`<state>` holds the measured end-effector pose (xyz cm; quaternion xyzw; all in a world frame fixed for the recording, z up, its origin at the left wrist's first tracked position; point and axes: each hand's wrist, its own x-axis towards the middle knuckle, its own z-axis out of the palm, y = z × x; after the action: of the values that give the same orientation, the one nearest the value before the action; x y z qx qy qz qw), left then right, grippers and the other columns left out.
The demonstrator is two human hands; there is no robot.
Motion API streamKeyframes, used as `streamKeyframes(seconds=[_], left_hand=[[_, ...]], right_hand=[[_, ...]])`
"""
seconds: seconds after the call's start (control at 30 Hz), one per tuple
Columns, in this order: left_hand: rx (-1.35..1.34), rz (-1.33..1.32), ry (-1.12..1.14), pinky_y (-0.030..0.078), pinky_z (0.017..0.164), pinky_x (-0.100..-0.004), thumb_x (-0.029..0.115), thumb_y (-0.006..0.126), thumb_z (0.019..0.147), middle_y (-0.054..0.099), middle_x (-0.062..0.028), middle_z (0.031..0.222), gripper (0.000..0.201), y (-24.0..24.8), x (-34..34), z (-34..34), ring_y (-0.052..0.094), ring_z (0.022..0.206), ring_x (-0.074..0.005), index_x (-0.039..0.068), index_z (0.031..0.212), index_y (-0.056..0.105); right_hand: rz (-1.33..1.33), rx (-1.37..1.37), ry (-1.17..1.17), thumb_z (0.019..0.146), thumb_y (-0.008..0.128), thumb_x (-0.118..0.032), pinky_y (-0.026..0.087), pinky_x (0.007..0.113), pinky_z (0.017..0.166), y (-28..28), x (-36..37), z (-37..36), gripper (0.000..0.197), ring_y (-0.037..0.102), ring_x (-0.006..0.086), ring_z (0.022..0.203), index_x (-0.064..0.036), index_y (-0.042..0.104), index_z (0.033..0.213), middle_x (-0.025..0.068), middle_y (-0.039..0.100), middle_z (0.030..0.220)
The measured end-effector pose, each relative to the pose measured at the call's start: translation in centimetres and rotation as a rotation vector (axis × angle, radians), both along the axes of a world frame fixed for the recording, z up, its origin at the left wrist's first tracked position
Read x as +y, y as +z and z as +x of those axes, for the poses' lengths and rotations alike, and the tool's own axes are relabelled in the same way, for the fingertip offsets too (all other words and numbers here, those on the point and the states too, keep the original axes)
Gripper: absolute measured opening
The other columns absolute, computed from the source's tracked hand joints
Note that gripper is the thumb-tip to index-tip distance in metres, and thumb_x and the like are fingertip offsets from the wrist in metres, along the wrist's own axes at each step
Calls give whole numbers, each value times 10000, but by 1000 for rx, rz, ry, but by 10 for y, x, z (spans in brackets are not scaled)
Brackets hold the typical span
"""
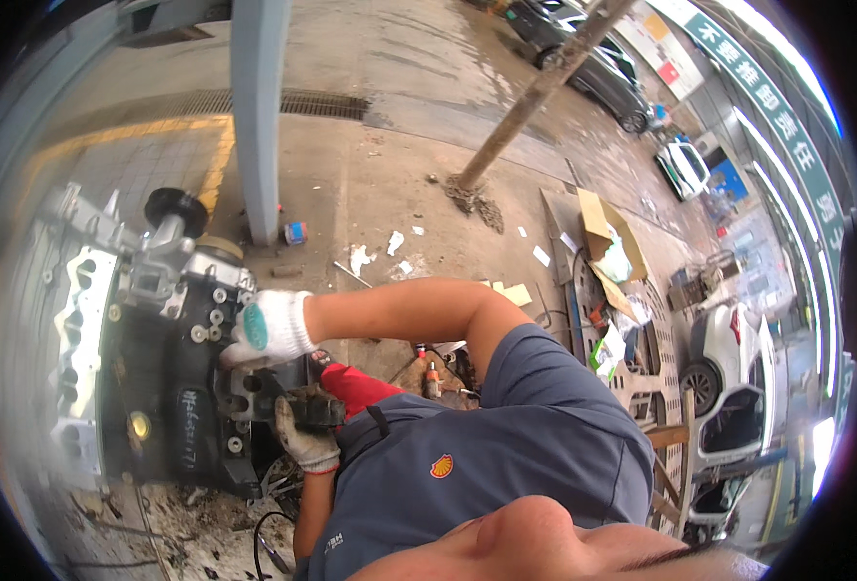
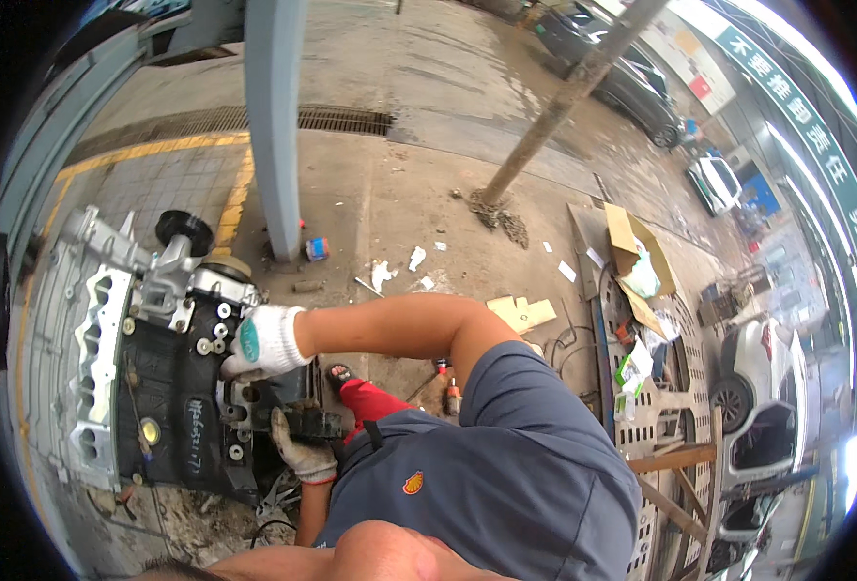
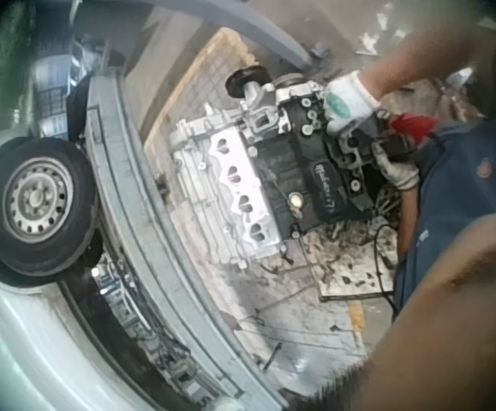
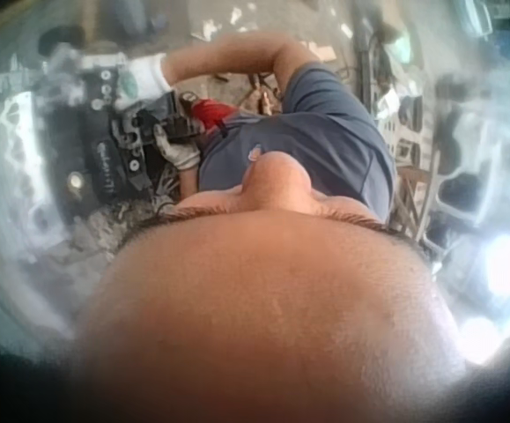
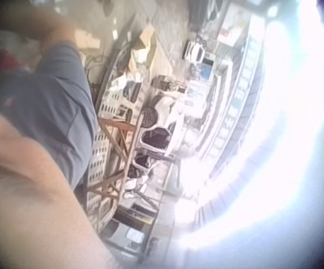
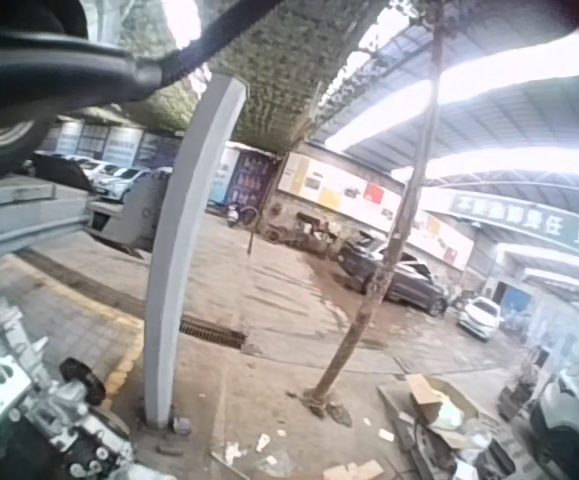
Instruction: The person cleans a disassembled engine component using a spray can and a cloth. They wipe the surface, spray cleaner, and continue wiping different areas of the part while sitting on the floor.
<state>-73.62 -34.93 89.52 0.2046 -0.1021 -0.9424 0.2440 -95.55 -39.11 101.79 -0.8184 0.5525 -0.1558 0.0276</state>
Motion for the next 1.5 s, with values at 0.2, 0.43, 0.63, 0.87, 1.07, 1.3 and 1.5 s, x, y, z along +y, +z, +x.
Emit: streamKeyframes(seconds=[0.2,0.43,0.63,0.87,1.07,1.3,1.5], left_hand=[[171,78,-102,622,791,-466,436,615,1052,758,-144,1004,382,-22,-4,9,734,855,-289,68,1079,711],[-130,-63,176,597,910,-416,276,613,1061,743,-137,1020,274,-7,9,1,729,945,-257,23,1124,694],[-142,-78,276,602,891,-400,264,636,1061,735,-127,1012,257,-26,20,-12,724,935,-237,30,1149,697],[-322,-197,402,614,895,-392,271,658,1055,739,-99,1056,283,-40,21,-14,734,966,-230,42,1219,688],[-454,-270,550,629,829,-380,312,623,1078,750,-124,1092,357,8,14,-22,750,907,-244,41,1306,671],[-550,-213,505,634,691,-401,570,555,1077,748,-122,956,575,37,22,-16,749,771,-270,51,1311,640],[-730,-172,532,629,627,-385,683,623,1004,756,-119,898,653,57,19,-31,747,712,-262,62,1191,699]], right_hand=[[127,30,-5,941,677,-321,580,478,689,4,-11,-1,261,722,329,811,-254,683,1194,64,697,824],[48,-75,-8,970,733,-295,546,461,613,8,-11,9,232,695,334,691,-192,688,1172,96,667,744],[88,-9,3,979,704,-333,571,463,644,3,-13,2,222,715,342,749,-221,688,1171,91,693,774],[157,72,133,986,641,-312,577,507,644,15,-24,-5,220,728,379,760,-223,691,1180,127,714,787],[88,69,173,1011,634,-340,570,509,662,-1,-40,-13,242,723,382,759,-197,685,1200,140,716,792],[134,4,326,1053,584,-374,584,505,731,2,-41,-14,248,749,364,860,-162,686,1129,135,751,883],[148,-24,255,1056,583,-392,598,496,758,0,-32,-21,288,763,366,873,-127,686,1105,153,759,903]])
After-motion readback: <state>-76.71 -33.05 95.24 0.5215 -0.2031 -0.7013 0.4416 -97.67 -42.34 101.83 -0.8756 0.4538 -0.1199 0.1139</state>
